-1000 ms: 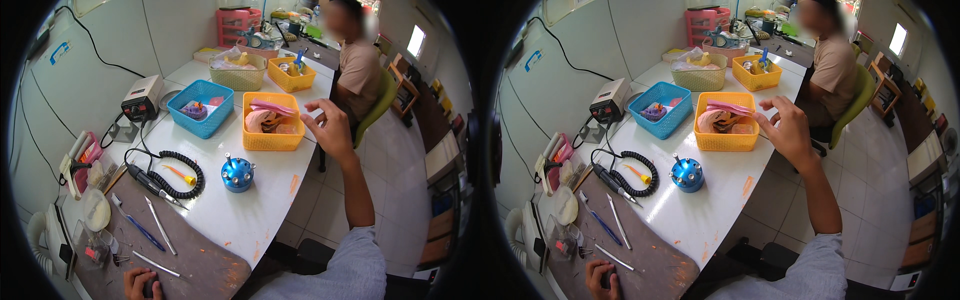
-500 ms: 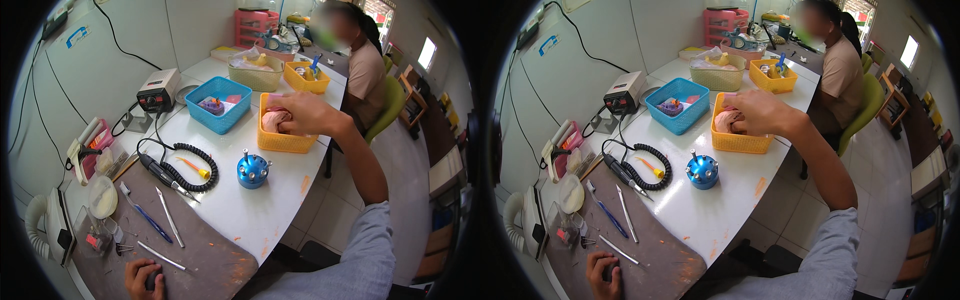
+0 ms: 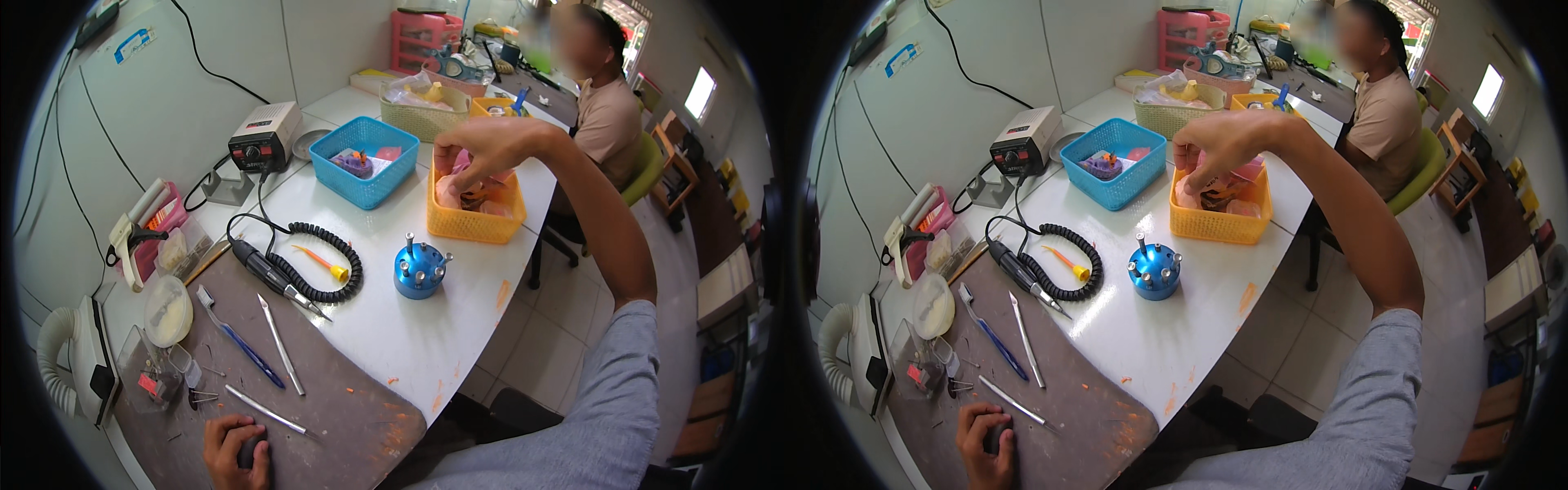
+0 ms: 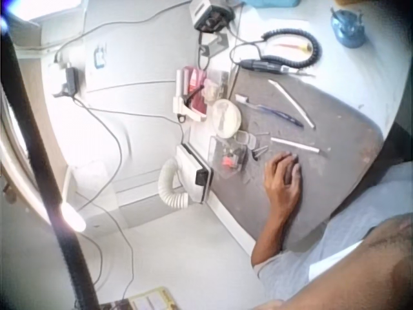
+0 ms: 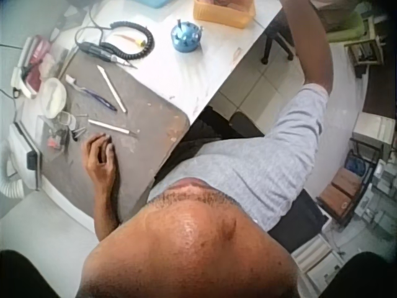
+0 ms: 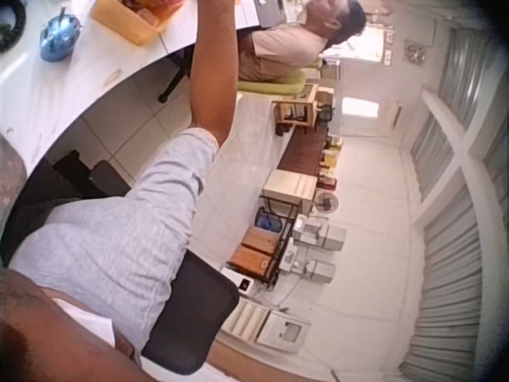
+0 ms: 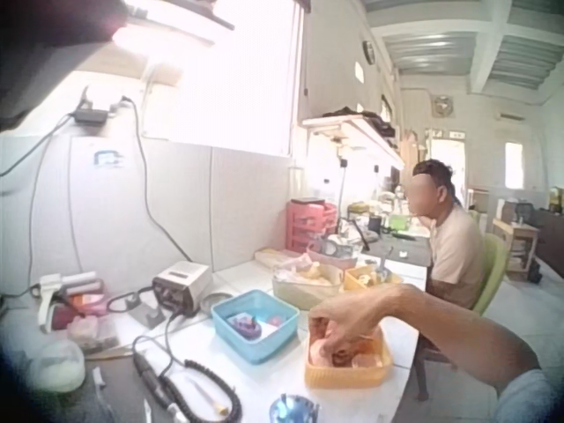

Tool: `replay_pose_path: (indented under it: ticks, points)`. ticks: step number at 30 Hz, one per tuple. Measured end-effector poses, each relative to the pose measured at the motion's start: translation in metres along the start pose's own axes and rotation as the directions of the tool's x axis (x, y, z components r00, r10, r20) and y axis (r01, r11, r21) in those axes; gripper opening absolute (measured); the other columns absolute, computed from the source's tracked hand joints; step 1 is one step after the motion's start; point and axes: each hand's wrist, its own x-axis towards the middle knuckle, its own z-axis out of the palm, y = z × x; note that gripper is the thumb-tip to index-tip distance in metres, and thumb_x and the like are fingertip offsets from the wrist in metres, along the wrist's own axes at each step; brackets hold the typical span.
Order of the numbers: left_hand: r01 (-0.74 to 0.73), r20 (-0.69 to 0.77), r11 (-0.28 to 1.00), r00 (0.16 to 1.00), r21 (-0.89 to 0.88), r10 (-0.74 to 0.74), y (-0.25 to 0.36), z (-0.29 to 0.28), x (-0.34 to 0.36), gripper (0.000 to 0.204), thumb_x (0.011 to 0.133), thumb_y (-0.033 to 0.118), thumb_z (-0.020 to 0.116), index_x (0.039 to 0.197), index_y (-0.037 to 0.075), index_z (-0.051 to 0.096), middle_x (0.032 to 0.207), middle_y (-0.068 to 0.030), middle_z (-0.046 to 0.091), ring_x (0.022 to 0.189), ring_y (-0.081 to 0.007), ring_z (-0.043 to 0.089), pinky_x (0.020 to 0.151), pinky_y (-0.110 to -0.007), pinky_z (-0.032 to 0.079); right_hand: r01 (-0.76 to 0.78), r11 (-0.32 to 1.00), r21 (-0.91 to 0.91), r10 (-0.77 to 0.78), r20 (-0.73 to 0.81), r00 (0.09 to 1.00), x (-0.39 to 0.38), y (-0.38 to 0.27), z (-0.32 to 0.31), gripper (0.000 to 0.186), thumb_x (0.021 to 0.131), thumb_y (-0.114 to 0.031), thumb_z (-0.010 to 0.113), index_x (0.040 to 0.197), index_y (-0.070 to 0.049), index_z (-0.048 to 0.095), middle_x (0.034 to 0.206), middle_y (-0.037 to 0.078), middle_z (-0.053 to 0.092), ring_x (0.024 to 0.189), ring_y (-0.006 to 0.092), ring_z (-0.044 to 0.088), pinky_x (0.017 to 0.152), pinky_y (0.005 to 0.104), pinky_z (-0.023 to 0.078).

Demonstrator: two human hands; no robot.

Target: The person trims an orange dental component with a scalpel and a rotary tool, then inserts metal pins and fits a pink denture base onto a yellow dental cast.

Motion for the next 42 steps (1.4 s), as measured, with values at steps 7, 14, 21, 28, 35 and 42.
replay_pose_path:
  ticks: [7,14,21,28,35,42]
  points:
    - [-0.03,0.003,0.999,1.0,0.03,0.03,0.003,-0.002,0.002,0.018,0.087,-0.001,0.069,0.105,0.0,0.07,0.113,-0.0168,0.065,0.106,-0.0323,0.063,0.093,-0.038,0.051,-0.098,0.995,-0.027,0.102,0.251,0.963,0.022,0.015,-0.003,0.061,0.082,-0.039,0.08,0.127,0.0,0.066,0.118,0.014,0.07,0.107,0.0236,0.066,0.089,0.0344,0.054]
    - [-0.003,-0.047,1.0,0.999,-0.011,0.003,-0.004,0.007,-0.002,0.017,0.079,0.001,0.07,0.095,0.0,0.068,0.106,-0.0168,0.061,0.099,-0.0315,0.061,0.091,-0.038,0.048,0.2,0.977,-0.074,-0.182,0.207,0.961,0.028,0.032,0.005,0.065,0.08,-0.048,0.078,0.125,-0.002,0.068,0.109,0.012,0.073,0.091,0.0214,0.069,0.076,0.0336,0.055]
    - [-0.037,0.0,0.999,0.999,0.006,0.037,0.003,0.0,0.002,0.018,0.087,-0.002,0.069,0.105,0.0,0.07,0.113,-0.0168,0.064,0.106,-0.0324,0.063,0.092,-0.039,0.051,-0.016,0.985,-0.173,0.07,0.31,0.948,0.023,0.004,-0.006,0.07,0.075,-0.049,0.082,0.127,-0.005,0.067,0.105,0.013,0.073,0.088,0.0234,0.07,0.072,0.0352,0.055]
    - [-0.041,-0.003,0.999,0.999,0.026,0.041,0.004,-0.003,0.002,0.019,0.086,-0.001,0.069,0.105,0.0,0.07,0.111,-0.0165,0.066,0.105,-0.0331,0.063,0.093,-0.04,0.05,0.105,0.982,-0.155,-0.101,0.032,0.994,0.001,0.021,0.005,0.072,0.07,-0.045,0.087,0.128,-0.009,0.063,0.12,0.013,0.063,0.114,0.026,0.059,0.094,0.0369,0.048]
    - [-0.042,-0.037,0.999,0.998,0.009,0.042,0.002,0.0,0.001,0.017,0.083,-0.001,0.069,0.099,-0.001,0.069,0.107,-0.0163,0.064,0.101,-0.0325,0.062,0.09,-0.038,0.049,0.138,0.989,-0.061,-0.151,-0.363,0.919,-0.038,0.011,0.025,0.073,0.067,-0.039,0.088,0.13,-0.016,0.058,0.126,0.011,0.056,0.118,0.0295,0.057,0.101,0.0408,0.047]
    - [-0.058,-0.06,0.998,0.996,0.017,0.059,-0.007,0.009,-0.002,0.018,0.075,-0.002,0.068,0.094,0.0,0.066,0.103,-0.0162,0.059,0.098,-0.0304,0.061,0.088,-0.037,0.047,0.166,0.975,-0.145,-0.22,-0.62,0.753,-0.05,-0.001,0.043,0.063,0.069,-0.026,0.088,0.123,-0.011,0.059,0.119,0.01,0.062,0.11,0.0284,0.063,0.096,0.0387,0.051]
